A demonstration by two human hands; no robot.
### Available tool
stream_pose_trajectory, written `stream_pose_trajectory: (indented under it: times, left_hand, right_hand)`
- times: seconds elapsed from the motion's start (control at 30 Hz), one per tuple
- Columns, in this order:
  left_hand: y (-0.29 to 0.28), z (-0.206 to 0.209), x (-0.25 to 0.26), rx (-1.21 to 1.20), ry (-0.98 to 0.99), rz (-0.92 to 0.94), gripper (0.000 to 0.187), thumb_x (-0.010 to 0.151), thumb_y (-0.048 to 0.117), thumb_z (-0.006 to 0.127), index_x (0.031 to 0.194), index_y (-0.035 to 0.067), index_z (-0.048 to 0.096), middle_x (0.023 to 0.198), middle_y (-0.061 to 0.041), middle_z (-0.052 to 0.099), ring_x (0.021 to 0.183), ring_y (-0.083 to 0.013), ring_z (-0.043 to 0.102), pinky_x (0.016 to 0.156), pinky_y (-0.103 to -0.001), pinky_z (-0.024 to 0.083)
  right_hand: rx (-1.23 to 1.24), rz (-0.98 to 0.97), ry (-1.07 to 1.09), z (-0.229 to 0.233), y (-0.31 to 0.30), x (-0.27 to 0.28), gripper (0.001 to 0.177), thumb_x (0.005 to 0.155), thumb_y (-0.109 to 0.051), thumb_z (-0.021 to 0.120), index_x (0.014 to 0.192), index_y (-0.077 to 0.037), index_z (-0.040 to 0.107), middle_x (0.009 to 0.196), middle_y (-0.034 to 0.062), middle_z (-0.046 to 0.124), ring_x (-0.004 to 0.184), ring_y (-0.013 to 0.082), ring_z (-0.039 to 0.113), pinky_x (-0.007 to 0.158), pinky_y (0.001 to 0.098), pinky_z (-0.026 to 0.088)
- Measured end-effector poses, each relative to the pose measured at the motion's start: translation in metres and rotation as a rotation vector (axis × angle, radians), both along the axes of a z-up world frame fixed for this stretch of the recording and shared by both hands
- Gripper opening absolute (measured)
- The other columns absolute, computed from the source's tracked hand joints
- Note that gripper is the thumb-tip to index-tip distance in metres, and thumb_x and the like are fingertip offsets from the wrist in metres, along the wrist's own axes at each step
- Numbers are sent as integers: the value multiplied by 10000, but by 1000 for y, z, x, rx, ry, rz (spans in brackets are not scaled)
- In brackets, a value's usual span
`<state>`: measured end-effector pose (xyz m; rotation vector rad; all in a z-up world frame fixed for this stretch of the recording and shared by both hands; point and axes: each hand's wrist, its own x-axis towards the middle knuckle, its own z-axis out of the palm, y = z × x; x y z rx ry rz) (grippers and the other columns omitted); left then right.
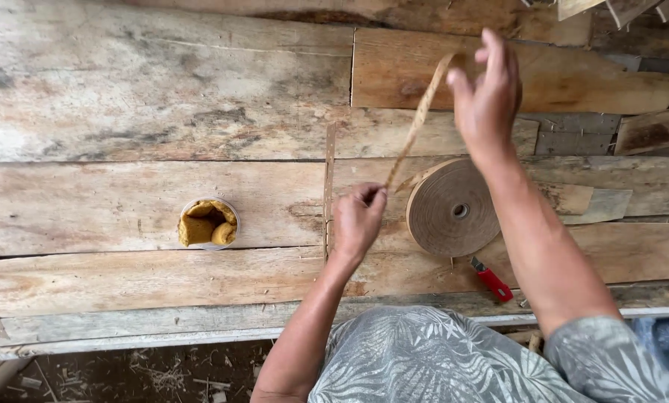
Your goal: Fitting thin wood panels onto a surface, trimming them with a utility knife, and applying a finishing strip to the seams.
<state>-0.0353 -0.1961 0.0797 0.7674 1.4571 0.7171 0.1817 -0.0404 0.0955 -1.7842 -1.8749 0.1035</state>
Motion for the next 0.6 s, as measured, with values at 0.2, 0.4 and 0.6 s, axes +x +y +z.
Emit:
stream_pose_trajectory:
  times: [0.2, 0.4, 0.6]
  left_hand:
    - [-16, 5, 7, 242, 456, -510, 190, 922, 433, 651, 1027, 344, 781, 886, 46, 781, 920, -191, 767, 776, -366, 627]
    - [-23, 44, 5, 589, 491, -627, 127, 916, 275, 665, 913, 193, 761, 751, -75, 736, 825, -307, 747, 684, -444, 600]
    - [-30, 64, 14, 685, 518, -683, 141, 927, 278, 664, 947, 194, 776, 754, -95, 752, 814, -324, 752, 687, -459, 600]
  right_hand:
    - [-203, 626, -143, 52, -120, -28, 128, 869, -295, 788, 981, -234, 791, 1050, -58, 757, 1109, 152, 616, 1111, 408, 394]
    - [-232, 635, -337, 88, -156, -18, 70, 854, -280, 750, 856, -210, 739, 883, -59, 730, 1114, 122, 602, 1204, 453, 306]
    - [-196, 562, -427, 73, -190, 6, 143, 845, -332, 718, 757, -231, 667, 774, -61, 669, 1017, 111, 590, 1170, 403, 352]
